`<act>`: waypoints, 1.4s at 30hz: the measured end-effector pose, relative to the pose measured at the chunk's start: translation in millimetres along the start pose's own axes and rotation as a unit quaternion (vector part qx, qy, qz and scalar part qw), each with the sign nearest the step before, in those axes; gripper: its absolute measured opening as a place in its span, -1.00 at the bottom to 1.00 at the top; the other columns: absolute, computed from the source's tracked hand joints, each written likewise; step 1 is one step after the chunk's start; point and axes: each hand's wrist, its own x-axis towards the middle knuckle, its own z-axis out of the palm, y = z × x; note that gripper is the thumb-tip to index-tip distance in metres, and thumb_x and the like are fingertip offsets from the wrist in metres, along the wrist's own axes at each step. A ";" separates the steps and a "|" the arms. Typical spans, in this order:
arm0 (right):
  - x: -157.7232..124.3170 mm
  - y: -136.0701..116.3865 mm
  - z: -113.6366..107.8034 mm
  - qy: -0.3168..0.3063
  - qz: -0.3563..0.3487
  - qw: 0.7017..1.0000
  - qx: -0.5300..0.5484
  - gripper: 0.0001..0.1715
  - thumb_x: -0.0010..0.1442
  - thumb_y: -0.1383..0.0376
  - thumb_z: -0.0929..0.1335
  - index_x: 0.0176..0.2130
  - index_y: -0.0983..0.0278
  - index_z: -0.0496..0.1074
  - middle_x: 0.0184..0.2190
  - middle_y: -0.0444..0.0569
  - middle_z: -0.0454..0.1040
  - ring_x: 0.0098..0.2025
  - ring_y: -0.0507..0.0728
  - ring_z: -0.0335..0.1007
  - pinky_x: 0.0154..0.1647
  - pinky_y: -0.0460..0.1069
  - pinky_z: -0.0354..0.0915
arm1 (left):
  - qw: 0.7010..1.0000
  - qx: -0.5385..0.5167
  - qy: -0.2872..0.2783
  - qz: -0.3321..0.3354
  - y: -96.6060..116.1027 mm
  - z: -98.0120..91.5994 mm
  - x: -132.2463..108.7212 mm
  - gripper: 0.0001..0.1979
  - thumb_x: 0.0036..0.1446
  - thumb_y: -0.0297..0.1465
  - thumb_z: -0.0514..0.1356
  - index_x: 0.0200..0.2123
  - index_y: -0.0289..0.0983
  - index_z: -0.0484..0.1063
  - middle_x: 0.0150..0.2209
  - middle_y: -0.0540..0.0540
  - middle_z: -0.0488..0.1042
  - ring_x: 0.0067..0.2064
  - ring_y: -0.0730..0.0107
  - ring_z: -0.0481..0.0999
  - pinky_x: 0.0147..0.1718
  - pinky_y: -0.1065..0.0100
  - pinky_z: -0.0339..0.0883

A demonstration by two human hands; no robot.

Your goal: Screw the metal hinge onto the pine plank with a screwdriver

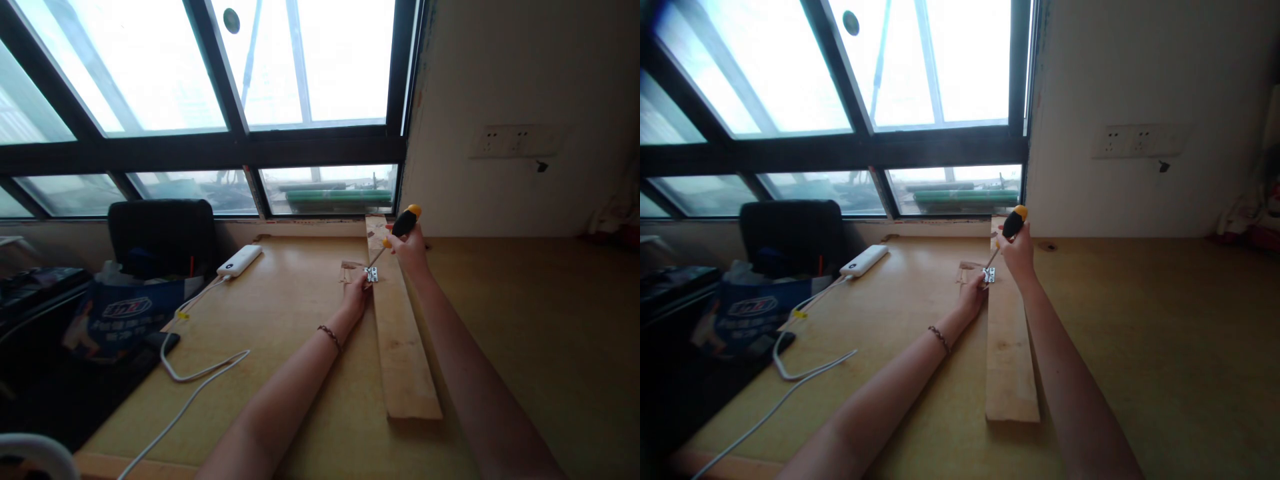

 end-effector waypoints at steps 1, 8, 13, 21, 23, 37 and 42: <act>0.8 1.6 -1.3 0.017 -0.006 0.999 -0.032 -0.58 -0.13 0.17 0.36 -0.26 0.24 0.18 -0.35 -0.06 0.44 -0.55 0.02 0.31 -0.62 -0.09 0.22 | 1.000 0.000 0.003 0.000 0.2 0.3 -0.1 -0.81 -0.16 -0.45 0.25 -0.38 -0.38 0.44 -0.36 -0.15 0.51 -0.36 0.36 0.49 -0.36 0.38 0.38; 2.8 -7.1 -9.8 -0.012 0.007 1.000 0.002 -0.44 -0.17 0.18 0.39 -0.18 0.23 0.12 -0.33 -0.03 0.46 -0.55 0.04 0.36 -0.65 -0.11 0.24 | 1.000 0.005 0.005 0.005 3.4 1.2 -2.5 -0.81 -0.18 -0.43 0.27 -0.41 -0.38 0.45 -0.37 -0.13 0.51 -0.35 0.35 0.49 -0.31 0.34 0.38; 1.6 -10.2 -10.3 -0.017 0.017 1.000 0.006 -0.55 -0.13 0.22 0.37 -0.24 0.21 0.13 -0.34 -0.08 0.47 -0.61 -0.03 0.30 -0.69 -0.14 0.23 | 0.994 0.109 -0.012 0.011 12.3 -7.1 3.4 -0.79 -0.14 -0.40 0.24 -0.37 -0.37 0.44 -0.37 -0.14 0.51 -0.39 0.41 0.49 -0.41 0.40 0.39; 5.4 -12.4 -16.7 0.057 0.081 0.994 0.043 -0.53 -0.16 0.27 0.35 -0.25 0.21 0.07 -0.40 -0.17 0.40 -0.62 -0.03 0.29 -0.71 -0.12 0.27 | 0.909 0.404 -0.078 0.069 27.4 -23.2 3.4 -0.69 -0.01 -0.21 0.12 -0.54 -0.39 0.36 -0.64 -0.08 0.43 -0.74 0.58 0.28 -0.78 0.54 0.13; 6.6 -14.2 -18.8 0.062 0.092 0.993 0.051 -0.54 -0.17 0.29 0.35 -0.27 0.20 0.05 -0.41 -0.19 0.39 -0.65 -0.05 0.26 -0.73 -0.13 0.26 | 0.912 0.395 -0.092 0.063 27.8 -22.4 2.2 -0.70 0.01 -0.22 0.10 -0.54 -0.38 0.33 -0.66 -0.08 0.42 -0.75 0.57 0.28 -0.78 0.53 0.13; 1.8 -12.0 -11.7 -0.003 0.125 0.992 -0.021 -0.57 -0.19 0.28 0.35 -0.28 0.22 0.11 -0.45 -0.18 0.38 -0.66 -0.04 0.25 -0.74 -0.12 0.26 | 0.934 0.329 -0.132 -0.038 36.6 -20.3 -0.8 -0.71 0.00 -0.30 0.11 -0.33 -0.44 0.39 -0.53 -0.15 0.49 -0.66 0.54 0.37 -0.68 0.52 0.23; 1.5 -12.1 -11.6 -0.027 0.109 0.993 -0.036 -0.53 -0.19 0.25 0.36 -0.25 0.22 0.13 -0.42 -0.15 0.40 -0.64 -0.02 0.27 -0.71 -0.10 0.28 | 0.938 0.317 -0.129 -0.051 35.4 -22.6 2.6 -0.73 -0.02 -0.34 0.14 -0.30 -0.44 0.41 -0.49 -0.17 0.49 -0.64 0.52 0.39 -0.65 0.49 0.26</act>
